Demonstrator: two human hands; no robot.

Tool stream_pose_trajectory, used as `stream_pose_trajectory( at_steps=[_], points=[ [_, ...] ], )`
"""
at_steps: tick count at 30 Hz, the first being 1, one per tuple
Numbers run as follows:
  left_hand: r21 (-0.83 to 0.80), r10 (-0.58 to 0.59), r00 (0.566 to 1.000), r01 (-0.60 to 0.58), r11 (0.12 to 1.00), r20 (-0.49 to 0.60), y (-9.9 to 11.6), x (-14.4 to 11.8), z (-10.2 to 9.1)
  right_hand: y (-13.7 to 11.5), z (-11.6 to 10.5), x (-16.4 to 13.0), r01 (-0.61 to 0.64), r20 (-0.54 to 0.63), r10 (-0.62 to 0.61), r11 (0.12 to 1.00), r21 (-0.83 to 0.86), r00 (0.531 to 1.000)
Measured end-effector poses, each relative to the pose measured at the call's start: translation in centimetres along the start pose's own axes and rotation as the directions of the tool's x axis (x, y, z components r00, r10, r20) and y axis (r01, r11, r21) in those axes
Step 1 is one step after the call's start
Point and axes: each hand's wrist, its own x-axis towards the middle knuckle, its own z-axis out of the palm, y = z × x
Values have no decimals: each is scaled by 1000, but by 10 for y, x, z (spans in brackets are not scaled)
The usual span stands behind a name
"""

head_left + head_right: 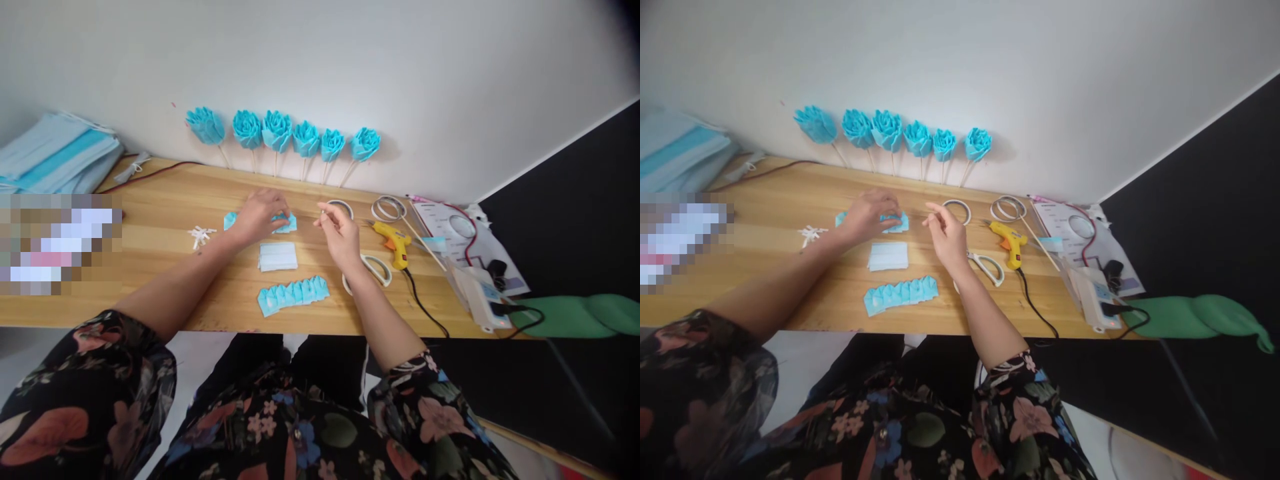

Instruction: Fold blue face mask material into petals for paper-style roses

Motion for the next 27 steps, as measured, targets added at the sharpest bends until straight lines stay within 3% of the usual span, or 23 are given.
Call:
stream_pose_trajectory(
  at_steps=[6, 13, 16, 18, 20, 23, 25, 27],
  points=[
    [-35, 62, 996, -60, 998, 60, -1, -1, 3, -1, 1, -4, 80, 58, -72, 987, -140, 996],
    [-112, 37, 999, -40, 993, -31, -6, 1, 1, -1, 0, -7, 167, 95, -147, 952, -258, 985],
    [-125, -26, 986, 5, 992, -168, -3, 5, -27, -4, -1, -8, 184, 115, -156, 938, -295, 981],
    [-118, -73, 950, 39, 992, -303, 5, 6, -56, -8, -1, -10, 191, 119, -161, 929, -317, 980],
    [-94, -82, 934, 53, 994, -347, 19, 1, -83, -12, -2, -12, 220, 124, -188, 914, -341, 974],
    [-36, 25, 972, -34, 999, -234, 45, -23, -104, -16, -3, -15, 276, 161, -233, 896, -347, 959],
    [-27, 156, 986, -158, 987, -55, 58, -49, -102, -18, -3, -17, 299, 173, -253, 890, -344, 952],
    [-43, 229, 970, -227, 973, 79, 64, -80, -92, -19, -3, -18, 302, 168, -258, 889, -345, 951]
  ],
)
